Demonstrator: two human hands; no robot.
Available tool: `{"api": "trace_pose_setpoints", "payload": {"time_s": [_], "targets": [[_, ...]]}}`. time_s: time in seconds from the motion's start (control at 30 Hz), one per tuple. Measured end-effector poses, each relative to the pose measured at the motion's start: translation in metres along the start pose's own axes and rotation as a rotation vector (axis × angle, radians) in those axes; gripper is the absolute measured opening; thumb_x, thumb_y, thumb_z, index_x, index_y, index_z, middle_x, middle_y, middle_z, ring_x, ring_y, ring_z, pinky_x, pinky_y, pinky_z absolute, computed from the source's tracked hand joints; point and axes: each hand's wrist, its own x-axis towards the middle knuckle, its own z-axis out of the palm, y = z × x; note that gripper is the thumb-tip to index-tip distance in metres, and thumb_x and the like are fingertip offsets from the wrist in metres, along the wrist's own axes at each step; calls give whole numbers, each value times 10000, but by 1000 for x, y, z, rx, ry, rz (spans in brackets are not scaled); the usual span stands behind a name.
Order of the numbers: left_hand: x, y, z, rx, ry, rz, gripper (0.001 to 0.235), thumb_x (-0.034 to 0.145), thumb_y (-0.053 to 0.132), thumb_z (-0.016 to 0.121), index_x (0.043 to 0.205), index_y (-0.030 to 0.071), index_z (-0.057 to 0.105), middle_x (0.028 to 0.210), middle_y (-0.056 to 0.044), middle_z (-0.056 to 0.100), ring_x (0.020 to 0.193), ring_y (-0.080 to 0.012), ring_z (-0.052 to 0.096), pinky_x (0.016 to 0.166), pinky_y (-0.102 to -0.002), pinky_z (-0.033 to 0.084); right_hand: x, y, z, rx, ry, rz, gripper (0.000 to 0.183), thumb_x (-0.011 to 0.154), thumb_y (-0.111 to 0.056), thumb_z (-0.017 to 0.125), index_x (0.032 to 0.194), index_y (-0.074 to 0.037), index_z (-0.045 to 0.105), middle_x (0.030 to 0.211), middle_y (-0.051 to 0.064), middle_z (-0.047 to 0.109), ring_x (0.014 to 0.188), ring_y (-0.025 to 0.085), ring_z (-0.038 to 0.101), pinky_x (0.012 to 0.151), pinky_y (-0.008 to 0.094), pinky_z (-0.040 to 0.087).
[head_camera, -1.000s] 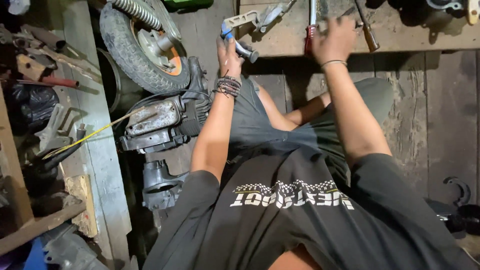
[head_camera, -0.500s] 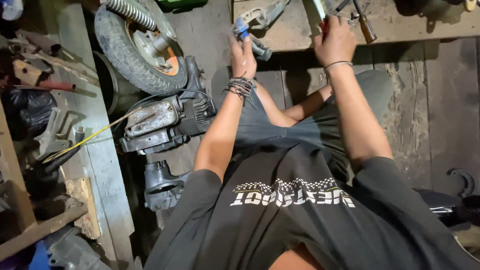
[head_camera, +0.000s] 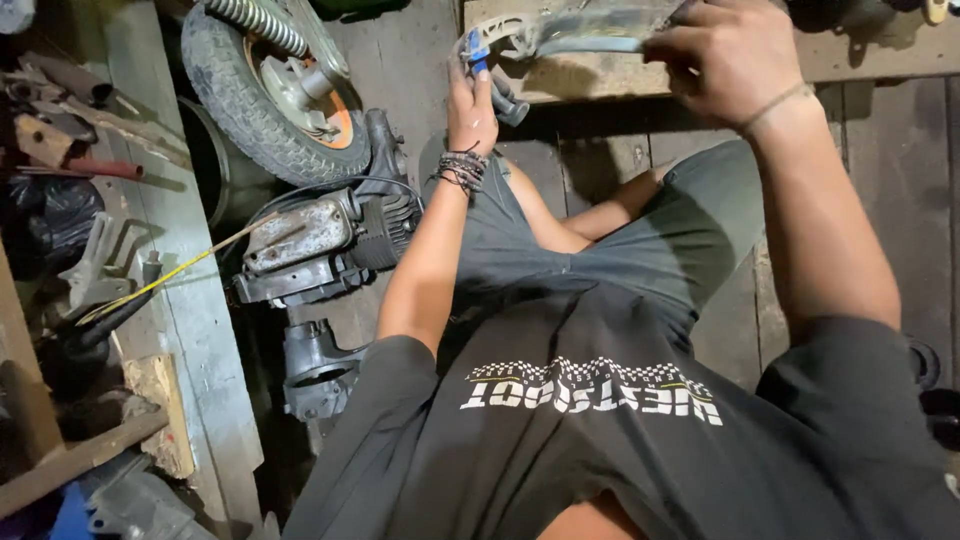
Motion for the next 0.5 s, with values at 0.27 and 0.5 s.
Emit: {"api": "trace_pose_setpoints", "payload": {"time_s": [0.27,0.5], "targets": [[4,-27,-11,182,-15,29,563,1069,231,422,1579,54,265,1487,-195,550,1281,-335,630,1106,-393,475,92,-11,50,327,-277,-122,315,957,-46,632,1190,-150,815,834,124,762,536,299,654,557,415,536],[25,-17,-26,191,-21,36,555,1082,233,387,1586,35,265,1589,-207,457,1445,-370,503,1205,-401,382,96,-11,94,222,-103,-150,195,987,-157,677,1117,-219,807,975,57,744,757,265,665,700,389,527]]}}
